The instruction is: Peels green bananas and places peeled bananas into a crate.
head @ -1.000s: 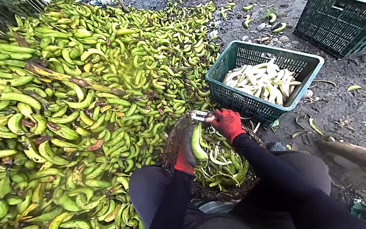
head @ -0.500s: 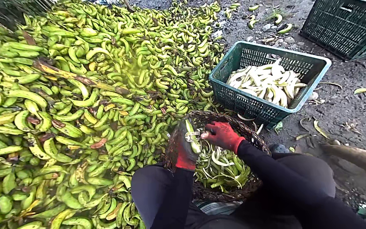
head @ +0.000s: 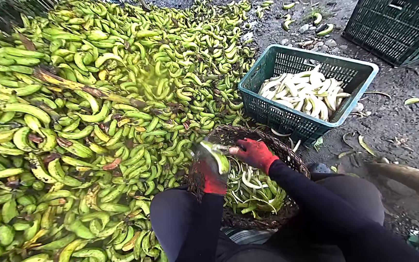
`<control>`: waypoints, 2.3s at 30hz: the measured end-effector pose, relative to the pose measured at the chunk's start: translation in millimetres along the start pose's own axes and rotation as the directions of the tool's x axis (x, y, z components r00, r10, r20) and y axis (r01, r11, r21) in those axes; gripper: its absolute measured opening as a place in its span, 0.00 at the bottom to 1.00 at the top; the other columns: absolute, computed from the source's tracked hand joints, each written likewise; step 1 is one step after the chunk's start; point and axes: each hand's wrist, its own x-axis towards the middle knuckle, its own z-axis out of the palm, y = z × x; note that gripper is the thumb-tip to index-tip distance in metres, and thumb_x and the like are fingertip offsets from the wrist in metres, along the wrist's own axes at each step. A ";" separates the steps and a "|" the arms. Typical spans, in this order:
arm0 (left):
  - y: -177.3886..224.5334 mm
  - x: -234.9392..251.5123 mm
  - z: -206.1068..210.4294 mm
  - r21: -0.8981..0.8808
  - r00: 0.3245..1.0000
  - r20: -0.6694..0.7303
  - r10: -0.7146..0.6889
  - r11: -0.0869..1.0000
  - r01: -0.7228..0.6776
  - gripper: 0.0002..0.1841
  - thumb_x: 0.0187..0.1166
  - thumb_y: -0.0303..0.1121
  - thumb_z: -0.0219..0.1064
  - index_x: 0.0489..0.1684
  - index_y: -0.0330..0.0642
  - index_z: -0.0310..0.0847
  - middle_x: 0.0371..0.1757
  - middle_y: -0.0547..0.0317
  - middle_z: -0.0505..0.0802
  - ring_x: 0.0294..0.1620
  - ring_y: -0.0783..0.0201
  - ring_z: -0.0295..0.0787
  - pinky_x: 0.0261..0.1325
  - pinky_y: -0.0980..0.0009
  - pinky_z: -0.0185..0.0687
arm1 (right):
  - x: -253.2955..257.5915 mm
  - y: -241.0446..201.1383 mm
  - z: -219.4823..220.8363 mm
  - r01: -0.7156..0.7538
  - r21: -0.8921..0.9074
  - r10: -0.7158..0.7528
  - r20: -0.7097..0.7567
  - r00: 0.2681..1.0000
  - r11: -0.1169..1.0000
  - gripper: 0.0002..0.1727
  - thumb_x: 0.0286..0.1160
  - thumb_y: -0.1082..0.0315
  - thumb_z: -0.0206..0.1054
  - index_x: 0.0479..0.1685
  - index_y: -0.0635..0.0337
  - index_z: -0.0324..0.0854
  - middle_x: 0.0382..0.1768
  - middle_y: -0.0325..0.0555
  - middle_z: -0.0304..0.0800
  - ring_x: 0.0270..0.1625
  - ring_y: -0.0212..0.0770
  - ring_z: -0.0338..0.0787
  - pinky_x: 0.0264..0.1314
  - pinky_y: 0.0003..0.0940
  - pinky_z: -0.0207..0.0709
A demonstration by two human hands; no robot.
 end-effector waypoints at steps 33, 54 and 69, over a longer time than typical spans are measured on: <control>3.7 13.0 -12.6 0.061 0.997 -0.009 -0.081 0.995 0.081 0.29 0.93 0.57 0.37 0.72 0.47 0.74 0.54 0.54 0.90 0.51 0.62 0.88 0.53 0.59 0.88 | 2.5 -2.2 -1.1 0.023 -0.203 -0.041 -0.085 0.996 0.979 0.33 0.77 0.28 0.56 0.56 0.44 0.89 0.53 0.52 0.90 0.59 0.56 0.87 0.65 0.62 0.72; 9.8 20.2 1.1 -0.194 0.975 -0.192 -0.108 0.978 0.070 0.33 0.89 0.64 0.35 0.73 0.50 0.69 0.57 0.54 0.86 0.55 0.60 0.84 0.55 0.54 0.84 | -16.1 -20.4 18.6 0.179 -0.237 -0.250 -0.315 0.916 0.955 0.33 0.74 0.29 0.60 0.56 0.48 0.90 0.59 0.60 0.90 0.63 0.63 0.88 0.68 0.69 0.72; 13.3 8.0 4.6 0.483 0.991 -0.050 -0.128 0.865 0.136 0.29 0.94 0.55 0.39 0.66 0.44 0.79 0.47 0.52 0.90 0.44 0.62 0.87 0.47 0.61 0.87 | 0.9 0.8 -11.2 0.076 -0.172 -0.106 -0.173 0.979 0.982 0.30 0.78 0.31 0.58 0.52 0.46 0.89 0.51 0.52 0.90 0.56 0.56 0.88 0.61 0.64 0.74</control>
